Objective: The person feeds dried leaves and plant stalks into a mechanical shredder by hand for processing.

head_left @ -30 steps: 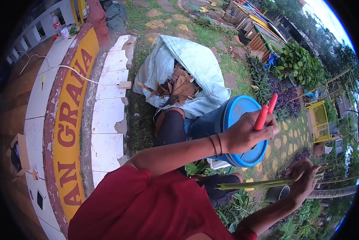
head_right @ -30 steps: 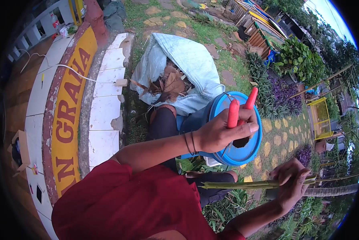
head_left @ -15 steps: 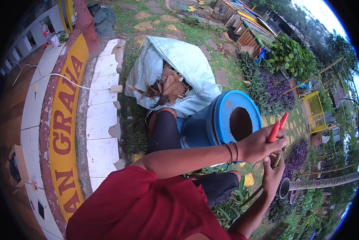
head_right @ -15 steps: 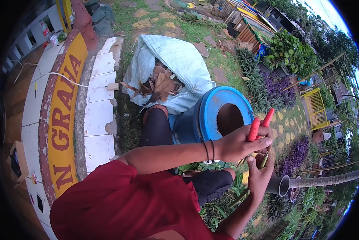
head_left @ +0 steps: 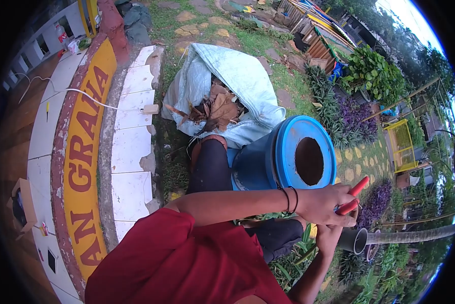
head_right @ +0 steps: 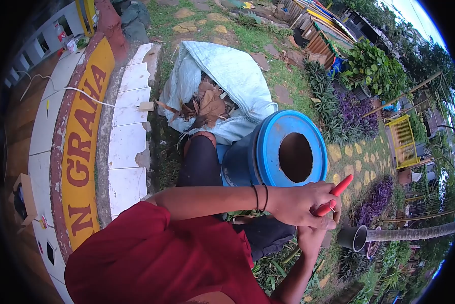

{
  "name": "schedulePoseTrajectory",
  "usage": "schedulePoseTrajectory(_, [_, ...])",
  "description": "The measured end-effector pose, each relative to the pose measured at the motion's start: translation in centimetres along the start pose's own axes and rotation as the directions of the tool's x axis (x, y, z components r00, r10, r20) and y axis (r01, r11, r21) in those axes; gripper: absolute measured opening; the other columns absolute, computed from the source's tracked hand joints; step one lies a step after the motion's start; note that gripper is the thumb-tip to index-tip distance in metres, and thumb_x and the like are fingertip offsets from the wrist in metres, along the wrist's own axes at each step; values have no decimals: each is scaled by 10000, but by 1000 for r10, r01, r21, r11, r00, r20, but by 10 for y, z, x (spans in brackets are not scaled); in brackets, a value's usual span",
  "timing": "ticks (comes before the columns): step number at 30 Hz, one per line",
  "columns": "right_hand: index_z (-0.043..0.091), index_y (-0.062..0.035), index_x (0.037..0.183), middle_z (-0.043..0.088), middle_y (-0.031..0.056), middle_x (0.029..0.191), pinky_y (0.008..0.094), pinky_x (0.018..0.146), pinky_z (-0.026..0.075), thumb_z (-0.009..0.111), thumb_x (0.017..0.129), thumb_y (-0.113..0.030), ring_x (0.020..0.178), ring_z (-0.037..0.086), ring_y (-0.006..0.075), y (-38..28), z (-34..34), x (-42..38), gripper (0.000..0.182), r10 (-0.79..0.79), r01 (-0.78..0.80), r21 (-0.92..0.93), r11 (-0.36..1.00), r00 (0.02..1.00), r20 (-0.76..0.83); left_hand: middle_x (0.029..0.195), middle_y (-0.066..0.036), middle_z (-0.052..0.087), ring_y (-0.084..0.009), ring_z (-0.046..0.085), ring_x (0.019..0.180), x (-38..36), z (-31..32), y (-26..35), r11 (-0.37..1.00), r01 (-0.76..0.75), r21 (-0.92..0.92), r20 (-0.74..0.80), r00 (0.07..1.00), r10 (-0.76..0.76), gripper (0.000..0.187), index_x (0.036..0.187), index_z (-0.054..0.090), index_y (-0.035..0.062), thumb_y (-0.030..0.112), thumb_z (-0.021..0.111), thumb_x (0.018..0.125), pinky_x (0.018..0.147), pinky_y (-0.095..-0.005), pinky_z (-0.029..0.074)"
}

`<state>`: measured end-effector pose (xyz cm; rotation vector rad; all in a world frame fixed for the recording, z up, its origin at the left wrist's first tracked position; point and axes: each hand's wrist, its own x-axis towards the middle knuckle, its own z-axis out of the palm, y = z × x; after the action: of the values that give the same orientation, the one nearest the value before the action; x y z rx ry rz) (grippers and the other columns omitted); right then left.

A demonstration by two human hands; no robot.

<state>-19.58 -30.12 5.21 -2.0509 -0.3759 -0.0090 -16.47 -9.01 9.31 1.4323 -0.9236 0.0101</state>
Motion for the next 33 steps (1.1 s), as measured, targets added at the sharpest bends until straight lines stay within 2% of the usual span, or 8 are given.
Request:
schedulePoseTrajectory(2, [550, 51, 1084, 578, 11, 842, 259, 658, 434, 656, 874, -110, 739, 530, 98, 3, -5, -7, 285, 98, -100, -19, 995, 993, -65, 1172, -133, 487, -301, 480, 1158, -15, -33, 14, 993, 111, 50, 172, 978, -118, 428, 1240, 588, 92, 440, 605, 991, 1005, -401, 385])
schedulePoseTrajectory(6, [473, -77, 759, 416, -72, 732, 234, 571, 282, 619, 880, -29, 644, 376, 39, -17, -18, -16, 196, 147, -147, 4, 989, 986, -73, 1418, -121, 456, -269, 426, 1349, -66, -109, 18, 989, 118, -84, 285, 954, -90, 607, 1465, 424, 69, 428, 595, 1006, 1137, -402, 319])
schedulePoseTrajectory(8, [465, -109, 772, 384, -85, 729, 233, 585, 263, 606, 891, -34, 664, 353, 34, 0, -34, -32, 199, 278, -273, 65, 960, 955, -104, 1451, -92, 461, -249, 440, 1364, -103, -142, 18, 880, 237, -412, 72, 971, -228, 591, 1456, 432, 65, 401, 612, 1004, 1124, -404, 338])
schedulePoseTrajectory(12, [488, -99, 821, 392, -80, 717, 212, 527, 267, 600, 887, -71, 608, 370, 17, 25, -48, -54, 133, 374, -342, 233, 910, 920, -113, 1455, -134, 463, -300, 412, 1406, -180, -221, -27, 911, 411, -25, -501, 784, -367, 665, 1464, 389, 27, 419, 634, 985, 1145, -433, 347])
schedulePoseTrajectory(17, [472, -72, 883, 369, -61, 669, 207, 469, 263, 581, 870, -72, 525, 333, 26, 30, -38, -72, 110, 463, -382, 345, 858, 865, -194, 1583, -220, 123, -396, 158, 1487, -239, -293, -136, 290, 933, 213, -811, 334, -480, 1273, 1532, 234, -4, 757, 772, 666, 1198, -455, 253])
schedulePoseTrajectory(21, [499, -47, 925, 398, -58, 661, 195, 461, 270, 584, 868, -73, 522, 386, 27, 37, -30, -81, 105, 501, -411, 408, 815, 853, -143, 1579, -255, 63, -422, 96, 1481, -262, -314, -231, 10, 954, 299, -726, 235, -646, 1527, 1574, 0, 42, 828, 782, 524, 1202, -548, 187])
schedulePoseTrajectory(24, [491, -27, 969, 413, -48, 676, 195, 464, 279, 586, 871, -73, 532, 391, 30, 29, -20, -84, 144, 525, -413, 457, 788, 838, -148, 1577, -261, 64, -418, 107, 1473, -250, -296, -267, 9, 995, 95, -730, 76, -679, 1509, 1578, 27, 60, 808, 797, 517, 1200, -541, 192])
schedulePoseTrajectory(33, [469, -64, 903, 398, -41, 669, 211, 456, 270, 606, 858, -33, 506, 353, 33, 30, -21, -81, 147, 543, -363, 529, 767, 807, -234, 1239, -185, 585, -359, 597, 1149, -235, -259, -254, 334, 919, 207, -880, 324, -348, 793, 1282, 533, 83, 414, 897, 659, 993, -444, 499])
